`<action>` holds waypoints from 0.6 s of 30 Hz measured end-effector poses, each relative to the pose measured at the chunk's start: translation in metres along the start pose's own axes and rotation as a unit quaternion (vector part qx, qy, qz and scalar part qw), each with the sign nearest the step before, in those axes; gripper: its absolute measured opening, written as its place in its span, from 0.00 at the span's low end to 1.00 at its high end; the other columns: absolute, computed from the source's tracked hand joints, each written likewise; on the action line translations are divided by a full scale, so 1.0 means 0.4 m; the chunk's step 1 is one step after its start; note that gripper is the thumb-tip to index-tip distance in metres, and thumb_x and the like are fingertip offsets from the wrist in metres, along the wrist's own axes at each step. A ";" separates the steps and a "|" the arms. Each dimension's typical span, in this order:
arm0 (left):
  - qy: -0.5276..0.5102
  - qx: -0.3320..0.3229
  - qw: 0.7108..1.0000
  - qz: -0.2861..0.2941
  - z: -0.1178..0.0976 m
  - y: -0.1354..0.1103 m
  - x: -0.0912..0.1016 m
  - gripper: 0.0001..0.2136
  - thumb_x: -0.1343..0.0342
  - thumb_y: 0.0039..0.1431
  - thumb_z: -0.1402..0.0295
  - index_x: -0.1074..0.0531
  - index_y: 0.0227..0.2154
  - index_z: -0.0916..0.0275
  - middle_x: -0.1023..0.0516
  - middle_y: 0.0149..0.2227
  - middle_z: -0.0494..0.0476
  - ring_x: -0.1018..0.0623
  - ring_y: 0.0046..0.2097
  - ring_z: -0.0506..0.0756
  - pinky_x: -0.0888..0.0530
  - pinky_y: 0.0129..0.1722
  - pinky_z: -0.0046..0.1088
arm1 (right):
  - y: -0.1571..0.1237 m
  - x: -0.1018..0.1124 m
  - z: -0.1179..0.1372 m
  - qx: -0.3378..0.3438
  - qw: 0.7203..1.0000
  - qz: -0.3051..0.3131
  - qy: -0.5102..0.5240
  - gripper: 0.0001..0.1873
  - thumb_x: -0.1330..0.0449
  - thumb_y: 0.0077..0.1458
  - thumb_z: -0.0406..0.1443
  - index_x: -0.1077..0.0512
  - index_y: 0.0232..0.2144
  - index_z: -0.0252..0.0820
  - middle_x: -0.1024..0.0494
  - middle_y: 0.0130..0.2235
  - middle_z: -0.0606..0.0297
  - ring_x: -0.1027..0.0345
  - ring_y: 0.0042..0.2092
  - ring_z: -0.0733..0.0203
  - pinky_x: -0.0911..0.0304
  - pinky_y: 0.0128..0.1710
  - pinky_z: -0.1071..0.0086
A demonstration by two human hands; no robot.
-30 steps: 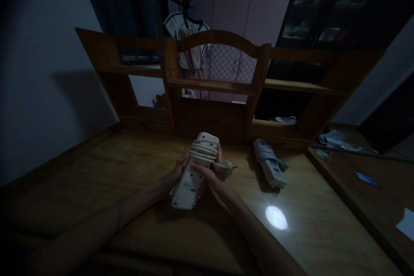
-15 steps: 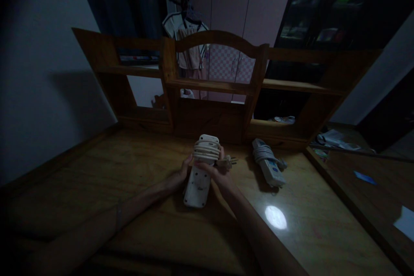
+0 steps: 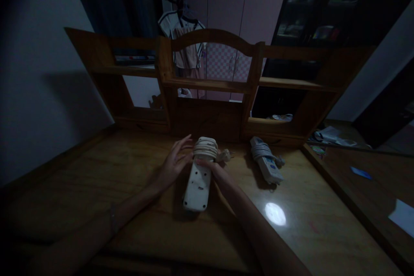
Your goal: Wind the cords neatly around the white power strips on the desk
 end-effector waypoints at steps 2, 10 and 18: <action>0.036 -0.048 0.998 0.014 -0.036 -0.002 0.000 0.20 0.49 0.62 0.62 0.37 0.57 0.53 0.38 0.57 0.58 0.34 0.57 0.56 0.31 0.53 0.35 | -0.011 -0.023 -0.039 -0.062 0.997 0.029 0.031 0.12 0.37 0.47 0.38 0.27 0.36 0.41 0.23 0.37 0.60 0.29 0.35 0.57 0.33 0.35 0.64; 0.085 -0.104 0.991 0.017 -0.051 -0.001 0.007 0.19 0.41 0.56 0.62 0.29 0.51 0.55 0.37 0.52 0.60 0.33 0.54 0.58 0.27 0.49 0.34 | -0.017 -0.034 -0.049 -0.051 0.997 0.038 0.045 0.16 0.35 0.44 0.38 0.28 0.38 0.41 0.24 0.41 0.62 0.31 0.37 0.58 0.34 0.37 0.66; 0.104 -0.131 0.986 -0.020 -0.065 -0.011 0.030 0.17 0.37 0.51 0.62 0.25 0.46 0.53 0.36 0.48 0.57 0.30 0.51 0.57 0.26 0.47 0.36 | -0.024 -0.038 -0.030 -0.045 0.996 0.044 0.058 0.15 0.36 0.44 0.37 0.28 0.38 0.43 0.25 0.43 0.63 0.30 0.41 0.54 0.34 0.41 0.62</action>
Point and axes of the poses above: each hand's wrist, its own y-axis towards the middle knuckle, its own x-axis out of the back of the hand, z = x × y, the point moved 10 cm from there along y, towards the middle knuckle
